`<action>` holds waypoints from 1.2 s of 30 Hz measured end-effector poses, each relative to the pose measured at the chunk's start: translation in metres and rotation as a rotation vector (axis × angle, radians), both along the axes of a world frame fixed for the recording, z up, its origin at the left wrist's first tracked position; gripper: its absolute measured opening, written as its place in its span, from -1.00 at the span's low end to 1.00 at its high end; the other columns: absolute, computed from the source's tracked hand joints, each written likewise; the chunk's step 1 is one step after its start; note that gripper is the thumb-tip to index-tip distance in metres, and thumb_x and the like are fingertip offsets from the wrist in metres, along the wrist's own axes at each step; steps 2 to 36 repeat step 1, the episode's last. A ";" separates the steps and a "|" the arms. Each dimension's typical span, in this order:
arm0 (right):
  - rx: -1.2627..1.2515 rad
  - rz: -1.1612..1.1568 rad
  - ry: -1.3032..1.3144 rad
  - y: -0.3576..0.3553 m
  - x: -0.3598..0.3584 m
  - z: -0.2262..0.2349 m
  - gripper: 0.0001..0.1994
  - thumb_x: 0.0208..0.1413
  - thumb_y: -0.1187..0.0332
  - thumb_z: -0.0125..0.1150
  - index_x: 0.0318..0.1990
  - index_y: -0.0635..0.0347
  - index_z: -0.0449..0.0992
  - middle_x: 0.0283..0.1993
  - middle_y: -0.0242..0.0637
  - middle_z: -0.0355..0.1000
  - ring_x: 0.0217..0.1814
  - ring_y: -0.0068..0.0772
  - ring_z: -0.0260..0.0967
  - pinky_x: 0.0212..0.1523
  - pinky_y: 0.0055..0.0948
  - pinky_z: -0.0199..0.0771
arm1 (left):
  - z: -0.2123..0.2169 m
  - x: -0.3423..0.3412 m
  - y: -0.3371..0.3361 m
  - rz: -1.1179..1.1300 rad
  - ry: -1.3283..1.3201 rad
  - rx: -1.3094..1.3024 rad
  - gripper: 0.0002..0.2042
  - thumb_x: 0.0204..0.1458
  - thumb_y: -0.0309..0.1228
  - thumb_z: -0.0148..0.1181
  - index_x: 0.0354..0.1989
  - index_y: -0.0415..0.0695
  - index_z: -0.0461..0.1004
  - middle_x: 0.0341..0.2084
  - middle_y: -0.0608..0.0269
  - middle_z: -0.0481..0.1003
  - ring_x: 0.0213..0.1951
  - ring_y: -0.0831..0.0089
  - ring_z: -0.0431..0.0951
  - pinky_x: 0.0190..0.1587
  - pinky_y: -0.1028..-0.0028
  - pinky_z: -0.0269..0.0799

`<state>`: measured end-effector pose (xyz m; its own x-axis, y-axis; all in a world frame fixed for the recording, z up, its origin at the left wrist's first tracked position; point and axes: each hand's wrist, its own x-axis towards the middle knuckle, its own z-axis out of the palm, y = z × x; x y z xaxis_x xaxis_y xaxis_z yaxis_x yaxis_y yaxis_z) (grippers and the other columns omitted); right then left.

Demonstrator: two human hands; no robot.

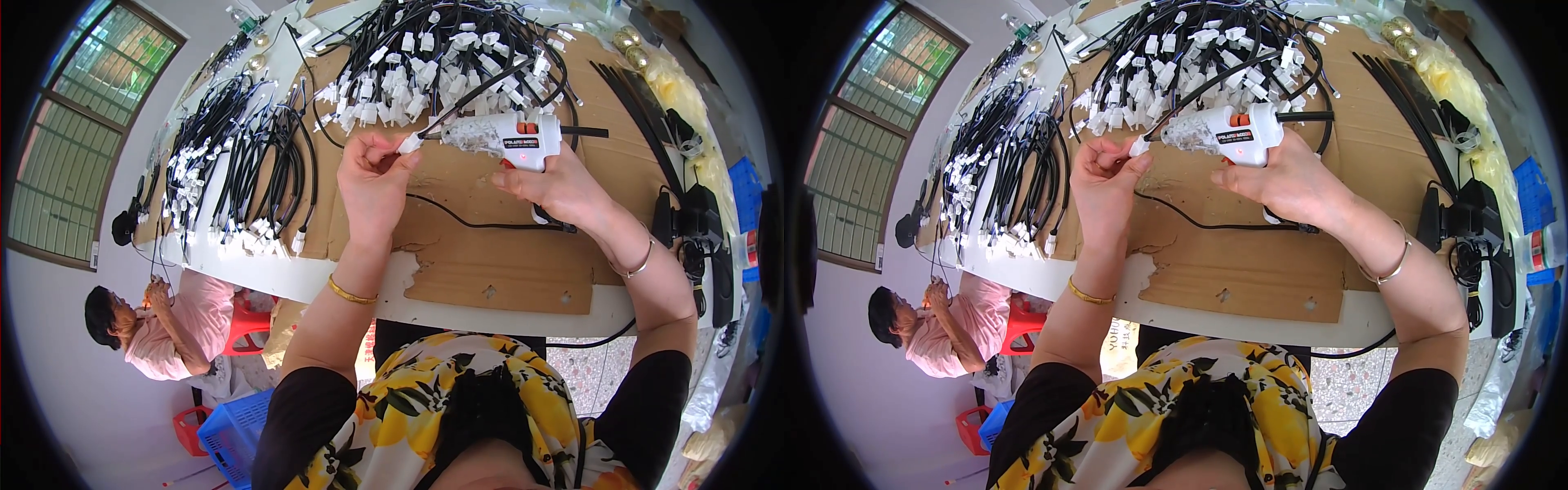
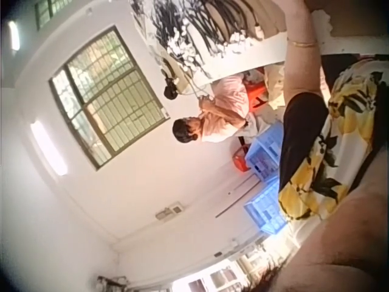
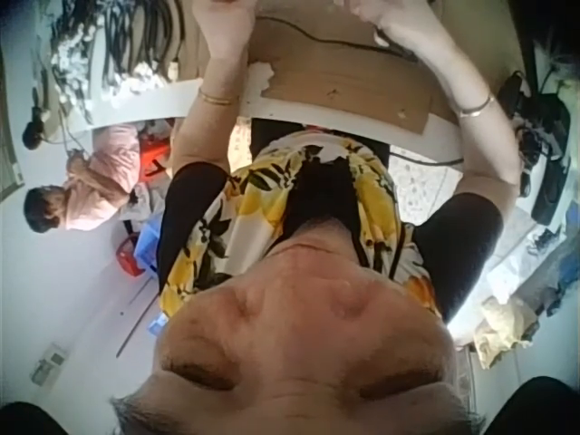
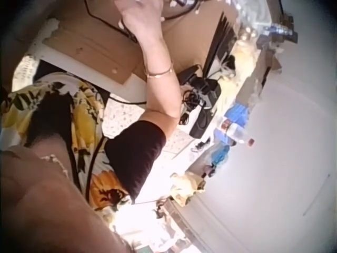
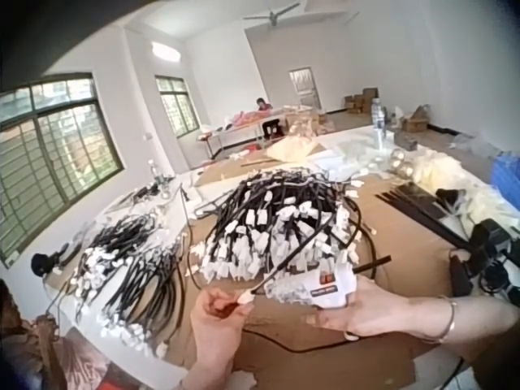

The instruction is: Assembling a wire harness by using a hot glue gun to secure white plastic components to black cables.

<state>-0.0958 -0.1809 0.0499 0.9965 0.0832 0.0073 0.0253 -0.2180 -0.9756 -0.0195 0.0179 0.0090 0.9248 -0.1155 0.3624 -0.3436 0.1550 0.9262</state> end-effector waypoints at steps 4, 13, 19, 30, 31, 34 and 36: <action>-0.008 -0.002 0.013 0.000 0.000 0.000 -0.79 -0.14 0.43 0.21 -0.34 0.19 0.32 -0.53 -0.52 0.21 -0.53 -0.72 0.10 -0.54 -0.65 0.14 | -0.001 0.001 0.000 0.000 -0.004 0.002 -0.71 -0.22 -0.76 0.13 -0.38 -0.19 0.21 -0.41 0.16 0.47 -0.42 0.64 0.41 -0.37 0.70 0.31; -0.008 -0.002 0.013 0.000 0.000 0.000 -0.79 -0.14 0.43 0.21 -0.34 0.19 0.32 -0.53 -0.52 0.21 -0.53 -0.72 0.10 -0.54 -0.65 0.14 | -0.001 0.001 0.000 0.000 -0.004 0.002 -0.71 -0.22 -0.76 0.13 -0.38 -0.19 0.21 -0.41 0.16 0.47 -0.42 0.64 0.41 -0.37 0.70 0.31; -0.008 -0.002 0.013 0.000 0.000 0.000 -0.79 -0.14 0.43 0.21 -0.34 0.19 0.32 -0.53 -0.52 0.21 -0.53 -0.72 0.10 -0.54 -0.65 0.14 | -0.001 0.001 0.000 0.000 -0.004 0.002 -0.71 -0.22 -0.76 0.13 -0.38 -0.19 0.21 -0.41 0.16 0.47 -0.42 0.64 0.41 -0.37 0.70 0.31; -0.008 -0.002 0.013 0.000 0.000 0.000 -0.79 -0.14 0.43 0.21 -0.34 0.19 0.32 -0.53 -0.52 0.21 -0.53 -0.72 0.10 -0.54 -0.65 0.14 | -0.001 0.001 0.000 0.000 -0.004 0.002 -0.71 -0.22 -0.76 0.13 -0.38 -0.19 0.21 -0.41 0.16 0.47 -0.42 0.64 0.41 -0.37 0.70 0.31; -0.008 -0.002 0.013 0.000 0.000 0.000 -0.79 -0.14 0.43 0.21 -0.34 0.19 0.32 -0.53 -0.52 0.21 -0.53 -0.72 0.10 -0.54 -0.65 0.14 | -0.001 0.001 0.000 0.000 -0.004 0.002 -0.71 -0.22 -0.76 0.13 -0.38 -0.19 0.21 -0.41 0.16 0.47 -0.42 0.64 0.41 -0.37 0.70 0.31; -0.008 -0.002 0.013 0.000 0.000 0.000 -0.79 -0.14 0.43 0.21 -0.34 0.19 0.32 -0.53 -0.52 0.21 -0.53 -0.72 0.10 -0.54 -0.65 0.14 | -0.001 0.001 0.000 0.000 -0.004 0.002 -0.71 -0.22 -0.76 0.13 -0.38 -0.19 0.21 -0.41 0.16 0.47 -0.42 0.64 0.41 -0.37 0.70 0.31; -0.008 -0.002 0.013 0.000 0.000 0.000 -0.79 -0.14 0.43 0.21 -0.34 0.19 0.32 -0.53 -0.52 0.21 -0.53 -0.72 0.10 -0.54 -0.65 0.14 | -0.001 0.001 0.000 0.000 -0.004 0.002 -0.71 -0.22 -0.76 0.13 -0.38 -0.19 0.21 -0.41 0.16 0.47 -0.42 0.64 0.41 -0.37 0.70 0.31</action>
